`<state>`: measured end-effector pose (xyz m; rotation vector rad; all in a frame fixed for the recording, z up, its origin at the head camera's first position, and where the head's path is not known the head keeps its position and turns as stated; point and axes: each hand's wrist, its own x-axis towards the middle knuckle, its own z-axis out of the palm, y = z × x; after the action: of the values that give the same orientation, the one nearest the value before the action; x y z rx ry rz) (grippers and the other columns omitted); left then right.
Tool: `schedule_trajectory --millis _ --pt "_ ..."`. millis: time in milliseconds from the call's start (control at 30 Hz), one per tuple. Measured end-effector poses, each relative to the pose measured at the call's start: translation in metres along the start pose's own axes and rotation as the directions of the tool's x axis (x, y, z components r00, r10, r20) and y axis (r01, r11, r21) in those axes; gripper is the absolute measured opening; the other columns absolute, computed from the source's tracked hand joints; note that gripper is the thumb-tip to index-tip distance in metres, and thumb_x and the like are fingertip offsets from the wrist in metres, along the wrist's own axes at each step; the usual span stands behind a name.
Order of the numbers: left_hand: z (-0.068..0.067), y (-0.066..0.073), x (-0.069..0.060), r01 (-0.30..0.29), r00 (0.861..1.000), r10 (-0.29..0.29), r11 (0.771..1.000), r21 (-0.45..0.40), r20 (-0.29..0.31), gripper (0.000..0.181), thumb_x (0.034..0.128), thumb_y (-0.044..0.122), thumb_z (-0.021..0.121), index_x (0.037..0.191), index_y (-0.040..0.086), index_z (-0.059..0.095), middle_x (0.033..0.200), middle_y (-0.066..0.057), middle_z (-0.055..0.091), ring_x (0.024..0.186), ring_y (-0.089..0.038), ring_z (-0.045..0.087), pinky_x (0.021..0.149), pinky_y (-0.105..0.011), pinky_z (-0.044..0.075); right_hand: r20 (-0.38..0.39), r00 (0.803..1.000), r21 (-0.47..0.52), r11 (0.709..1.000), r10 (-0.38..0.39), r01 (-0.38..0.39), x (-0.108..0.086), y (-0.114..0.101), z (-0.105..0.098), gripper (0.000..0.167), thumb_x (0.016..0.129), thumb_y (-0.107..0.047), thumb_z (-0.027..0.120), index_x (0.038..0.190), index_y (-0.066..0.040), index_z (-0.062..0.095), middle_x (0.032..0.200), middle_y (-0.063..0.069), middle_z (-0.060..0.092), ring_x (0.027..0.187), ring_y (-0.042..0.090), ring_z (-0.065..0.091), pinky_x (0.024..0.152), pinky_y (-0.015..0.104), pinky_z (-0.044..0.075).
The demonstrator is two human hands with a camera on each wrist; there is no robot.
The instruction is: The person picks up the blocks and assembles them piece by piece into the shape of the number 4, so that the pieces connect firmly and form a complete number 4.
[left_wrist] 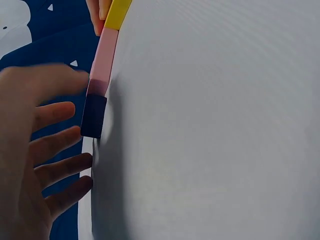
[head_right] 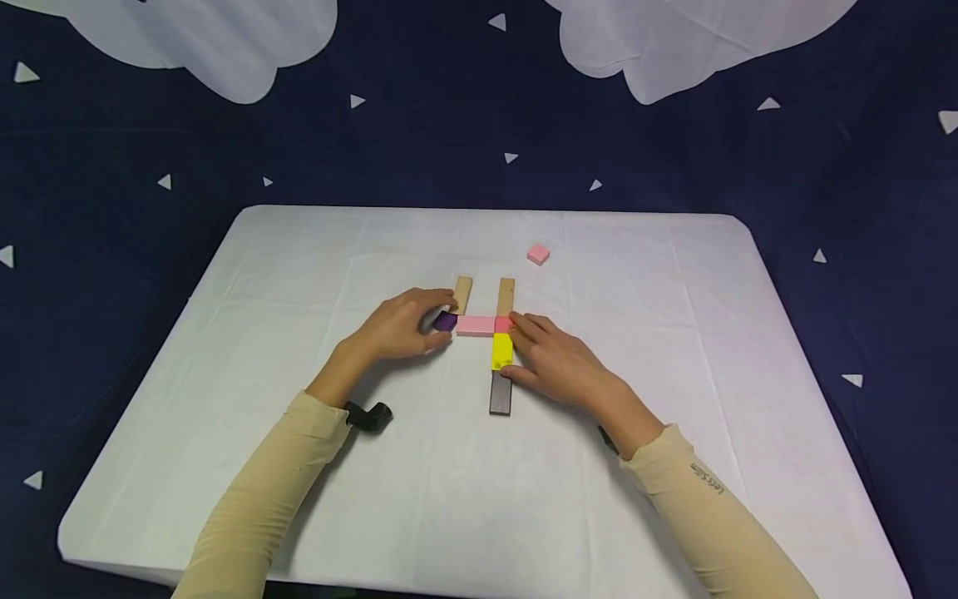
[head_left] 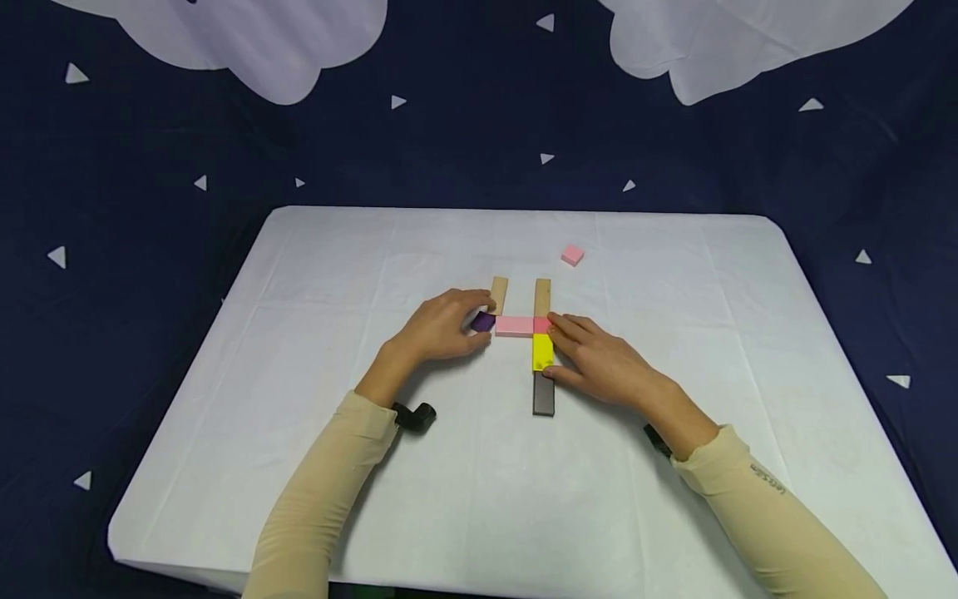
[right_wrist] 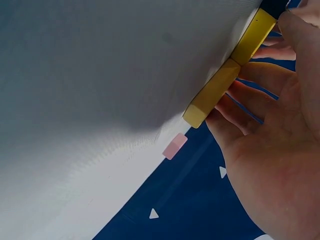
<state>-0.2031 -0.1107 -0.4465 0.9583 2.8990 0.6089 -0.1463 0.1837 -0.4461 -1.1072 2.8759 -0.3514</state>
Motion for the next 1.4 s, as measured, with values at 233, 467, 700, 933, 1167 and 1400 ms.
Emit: schedule_trajectory --millis 233,467,700,933,1167,1400 --pt "0.0011 0.0014 0.0039 0.015 1.0 -0.016 0.999 0.034 0.019 0.059 0.087 0.06 0.055 0.13 0.02 0.061 0.143 0.001 0.048 0.126 -0.02 0.044 0.103 -0.039 0.035 0.006 1.0 -0.004 1.0 0.002 -0.002 0.0005 -0.0002 -0.0001 0.074 0.092 -0.053 0.056 0.146 -0.004 0.04 0.155 0.009 0.028 0.139 0.027 0.027 0.1 0.048 0.04" --pt "0.0013 0.0014 0.0052 0.026 1.0 -0.027 0.999 0.04 0.014 0.058 0.0871 0.062 0.054 0.126 0.02 0.065 0.144 0.003 0.046 0.126 -0.019 0.044 0.103 -0.038 0.034 0.005 1.0 -0.007 1.0 0.003 -0.003 0.0016 -0.0001 -0.0012 0.074 0.092 -0.053 0.057 0.145 -0.004 0.041 0.155 0.01 0.028 0.139 0.027 0.026 0.1 0.047 0.04" --pt "0.0015 0.0008 0.005 0.03 0.999 -0.031 0.999 0.03 0.021 0.058 0.0868 0.061 0.056 0.125 0.019 0.065 0.145 0.004 0.045 0.126 -0.018 0.044 0.103 -0.037 0.034 0.005 1.0 -0.003 1.0 0.006 -0.006 0.0014 0.0 0.0 0.075 0.092 -0.054 0.056 0.145 -0.004 0.041 0.155 0.01 0.028 0.139 0.027 0.027 0.099 0.048 0.04" --pt "0.0028 0.0008 0.0038 0.006 1.0 -0.007 0.999 0.035 0.021 0.059 0.0871 0.06 0.056 0.132 0.022 0.06 0.147 0.004 0.043 0.127 -0.02 0.043 0.103 -0.039 0.035 0.007 1.0 0.003 1.0 0.01 -0.01 0.0008 -0.0003 0.0006 0.075 0.092 -0.054 0.057 0.145 -0.004 0.041 0.155 0.01 0.028 0.138 0.028 0.027 0.1 0.048 0.039" --pt "0.0029 0.0003 0.0053 -0.009 1.0 0.008 0.998 0.056 0.019 0.059 0.0871 0.062 0.055 0.129 0.021 0.063 0.146 0.005 0.044 0.127 -0.019 0.043 0.103 -0.039 0.035 0.005 1.0 0.003 1.0 0.011 -0.011 0.001 -0.0004 0.0001 0.075 0.091 -0.053 0.057 0.146 -0.005 0.04 0.154 0.009 0.029 0.138 0.027 0.027 0.099 0.048 0.04" --pt "0.0022 -0.0023 0.007 -0.004 1.0 0.003 0.999 0.047 0.021 0.059 0.0832 0.062 0.061 0.126 0.021 0.065 0.145 0.007 0.044 0.126 -0.017 0.044 0.102 -0.037 0.036 0.009 1.0 0.002 1.0 0.012 -0.012 0.001 0.0002 0.0005 0.075 0.092 -0.054 0.056 0.146 -0.005 0.04 0.155 0.009 0.028 0.139 0.027 0.027 0.101 0.048 0.039"
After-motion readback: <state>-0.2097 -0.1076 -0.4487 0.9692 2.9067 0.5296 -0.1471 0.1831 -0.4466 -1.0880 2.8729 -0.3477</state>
